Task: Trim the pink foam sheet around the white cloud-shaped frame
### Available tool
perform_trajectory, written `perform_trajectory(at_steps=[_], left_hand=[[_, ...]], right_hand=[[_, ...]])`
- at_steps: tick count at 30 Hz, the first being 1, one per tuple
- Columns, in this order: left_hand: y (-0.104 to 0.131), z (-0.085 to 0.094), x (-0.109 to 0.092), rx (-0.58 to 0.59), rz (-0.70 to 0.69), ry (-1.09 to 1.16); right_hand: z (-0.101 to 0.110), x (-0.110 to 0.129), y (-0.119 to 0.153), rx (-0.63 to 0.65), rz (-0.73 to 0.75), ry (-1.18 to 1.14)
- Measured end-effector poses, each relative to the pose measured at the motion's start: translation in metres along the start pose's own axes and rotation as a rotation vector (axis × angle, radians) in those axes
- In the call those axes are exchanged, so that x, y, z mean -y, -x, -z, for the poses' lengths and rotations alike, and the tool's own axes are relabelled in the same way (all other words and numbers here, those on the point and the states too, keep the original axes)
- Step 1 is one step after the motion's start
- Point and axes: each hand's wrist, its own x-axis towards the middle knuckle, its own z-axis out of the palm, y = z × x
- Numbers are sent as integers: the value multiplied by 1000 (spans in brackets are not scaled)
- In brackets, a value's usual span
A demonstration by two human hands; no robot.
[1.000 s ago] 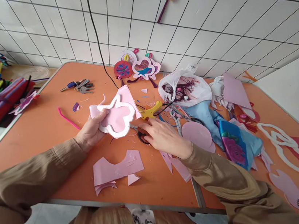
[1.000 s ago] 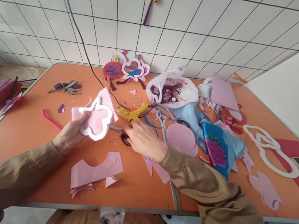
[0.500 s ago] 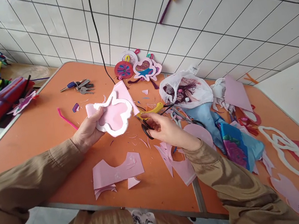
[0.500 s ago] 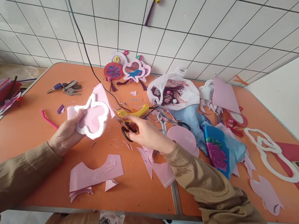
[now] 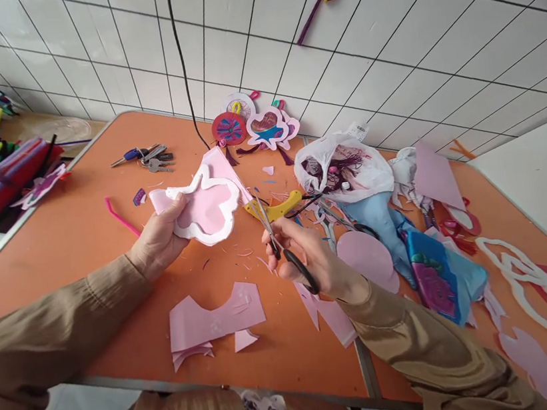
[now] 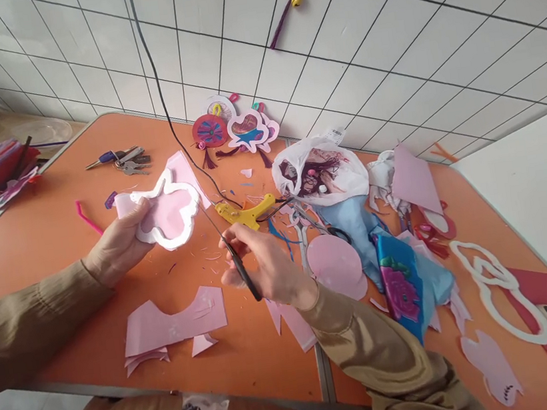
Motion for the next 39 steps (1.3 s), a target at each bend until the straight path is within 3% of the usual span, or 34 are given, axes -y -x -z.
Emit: perform_trajectory(at_steps=[5,10,14,23,31,35,39], left_hand=[[-1,-1,0,-17,-22,33],[-3,2,1,-1,-31,18],[-2,5,4,30,-15,-16],[-1,11,15,38,-16,-49],[4,4,11,41,-48,-51],[-1,6,7,45,-61,-55],[-7,6,-3,48,-17,-88]], right_hand=[[-4,3,1,7,-129,75],[-6,-14,-3,76,-208,-68],[-8,-22,-8,77,-199,-105],[-11,-6,-12,60,-221,-112],[-13,-6,-9,52,-235,-106],[-6,-6,-8,39,-256,-81],[19,-3,-10,72,-255,41]])
